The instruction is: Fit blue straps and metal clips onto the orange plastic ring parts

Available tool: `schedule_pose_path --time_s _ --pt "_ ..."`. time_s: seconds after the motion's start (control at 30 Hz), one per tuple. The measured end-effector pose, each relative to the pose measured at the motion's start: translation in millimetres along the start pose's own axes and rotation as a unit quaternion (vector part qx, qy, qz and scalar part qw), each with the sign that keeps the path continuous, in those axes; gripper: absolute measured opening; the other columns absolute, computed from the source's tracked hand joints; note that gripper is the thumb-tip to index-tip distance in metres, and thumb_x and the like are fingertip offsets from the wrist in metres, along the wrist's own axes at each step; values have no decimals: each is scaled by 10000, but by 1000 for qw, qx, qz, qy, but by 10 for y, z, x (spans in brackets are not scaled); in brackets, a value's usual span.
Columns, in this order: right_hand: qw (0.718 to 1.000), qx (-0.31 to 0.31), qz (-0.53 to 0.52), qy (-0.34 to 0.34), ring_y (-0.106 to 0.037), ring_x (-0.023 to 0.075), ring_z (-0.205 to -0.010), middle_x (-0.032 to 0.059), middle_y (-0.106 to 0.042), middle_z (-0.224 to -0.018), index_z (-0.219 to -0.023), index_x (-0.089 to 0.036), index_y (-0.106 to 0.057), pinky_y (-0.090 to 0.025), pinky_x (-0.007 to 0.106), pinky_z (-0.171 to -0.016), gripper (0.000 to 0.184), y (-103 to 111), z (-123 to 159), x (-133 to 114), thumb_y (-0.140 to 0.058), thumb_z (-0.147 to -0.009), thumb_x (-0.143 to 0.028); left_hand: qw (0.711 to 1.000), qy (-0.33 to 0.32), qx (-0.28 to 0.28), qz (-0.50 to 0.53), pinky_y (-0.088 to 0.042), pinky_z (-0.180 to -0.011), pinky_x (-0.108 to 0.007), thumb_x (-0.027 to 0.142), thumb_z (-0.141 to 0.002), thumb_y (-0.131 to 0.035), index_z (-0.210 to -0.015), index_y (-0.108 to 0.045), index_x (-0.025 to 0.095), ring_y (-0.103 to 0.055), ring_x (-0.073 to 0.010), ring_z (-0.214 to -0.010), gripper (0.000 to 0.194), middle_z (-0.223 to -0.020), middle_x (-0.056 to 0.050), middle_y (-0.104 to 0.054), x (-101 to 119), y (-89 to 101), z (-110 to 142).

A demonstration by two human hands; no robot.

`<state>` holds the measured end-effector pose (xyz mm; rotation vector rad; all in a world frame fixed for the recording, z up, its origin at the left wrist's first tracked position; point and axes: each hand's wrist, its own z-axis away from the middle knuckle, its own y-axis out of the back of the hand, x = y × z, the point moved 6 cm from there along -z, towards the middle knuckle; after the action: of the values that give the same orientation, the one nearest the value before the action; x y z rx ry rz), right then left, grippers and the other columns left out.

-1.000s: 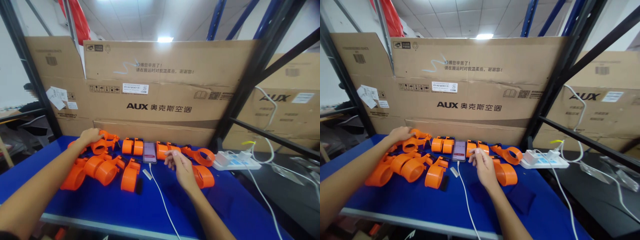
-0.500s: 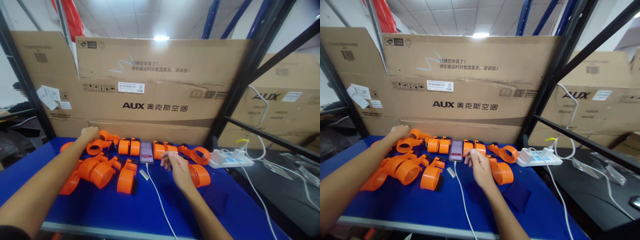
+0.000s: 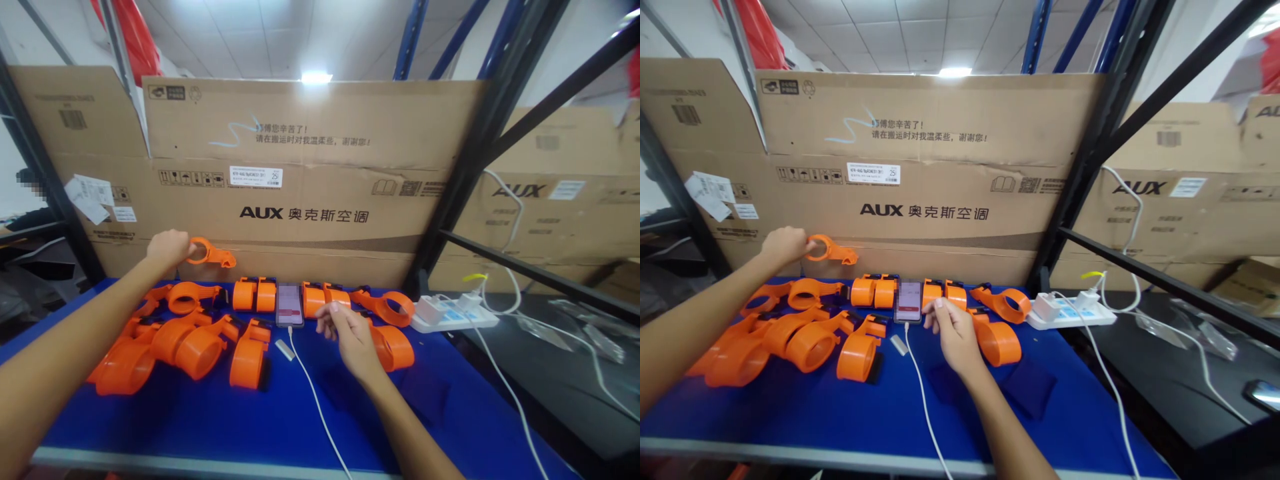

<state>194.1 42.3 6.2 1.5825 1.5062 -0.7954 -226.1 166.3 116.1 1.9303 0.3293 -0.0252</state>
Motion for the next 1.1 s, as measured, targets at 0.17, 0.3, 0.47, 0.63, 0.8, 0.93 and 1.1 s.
schedule_pose_path --time_s 0.17,0.3,0.47,0.63,0.8,0.93,1.1 --pt "999 10 -37 -28 -541 144 -529 21 -654 -683 -1097 -203 -650 -403 245 -460 443 -18 -40 32 -527 -947 -601 985 -54 150 70 -491 -786 -367 392 -875 -521 -1329 -664 234 -710 -319 -909 501 -946 -122 -781 484 560 433" --pt "988 -6 -130 -87 -569 134 -527 19 -690 -799 -1282 -245 -518 -393 212 -417 489 -83 -43 89 -596 -913 -556 942 -166 252 143 -457 -640 -322 347 -887 -532 -1326 -678 241 -696 -246 -697 475 -796 -76 -771 1226 758 1150" --pt "961 -13 -264 -87 -551 131 -530 48 -680 -812 -887 -207 -577 -389 227 -403 220 -51 -25 65 -670 -864 -405 882 -264 348 177 -413 -590 -309 200 -886 -527 -1299 -693 198 -628 -190 -570 445 -626 -33 -695 1839 758 1822" --pt "946 -43 -318 -55 -570 151 -597 79 -690 -953 -905 -197 -624 -421 255 -425 152 -18 -22 -49 -689 -830 -312 859 -258 389 211 -412 -587 -317 151 -859 -545 -1296 -687 152 -599 -179 -544 460 -622 -30 -680 1905 693 1877" --pt "935 -48 -348 -49 -593 169 -641 62 -685 -1003 -1041 -239 -612 -453 264 -440 252 -35 -45 -121 -682 -866 -406 861 -249 384 223 -409 -593 -328 134 -848 -544 -1304 -680 167 -560 -176 -523 477 -588 -10 -636 1893 562 1819" --pt "933 23 -351 -71 -557 150 -572 46 -682 -868 -979 -235 -597 -429 240 -405 233 52 -84 -51 -613 -916 -459 840 -305 340 293 -453 -672 -348 204 -861 -598 -1347 -647 181 -607 -200 -638 489 -661 -22 -646 1959 565 1870" --pt "923 72 -366 -99 -487 124 -482 14 -603 -679 -827 -214 -581 -372 215 -356 294 130 -90 53 -513 -941 -476 786 -330 113 511 -501 -940 -450 435 -809 -739 -1398 -588 292 -644 -283 -1057 626 -1224 -113 -654 2041 639 1832"
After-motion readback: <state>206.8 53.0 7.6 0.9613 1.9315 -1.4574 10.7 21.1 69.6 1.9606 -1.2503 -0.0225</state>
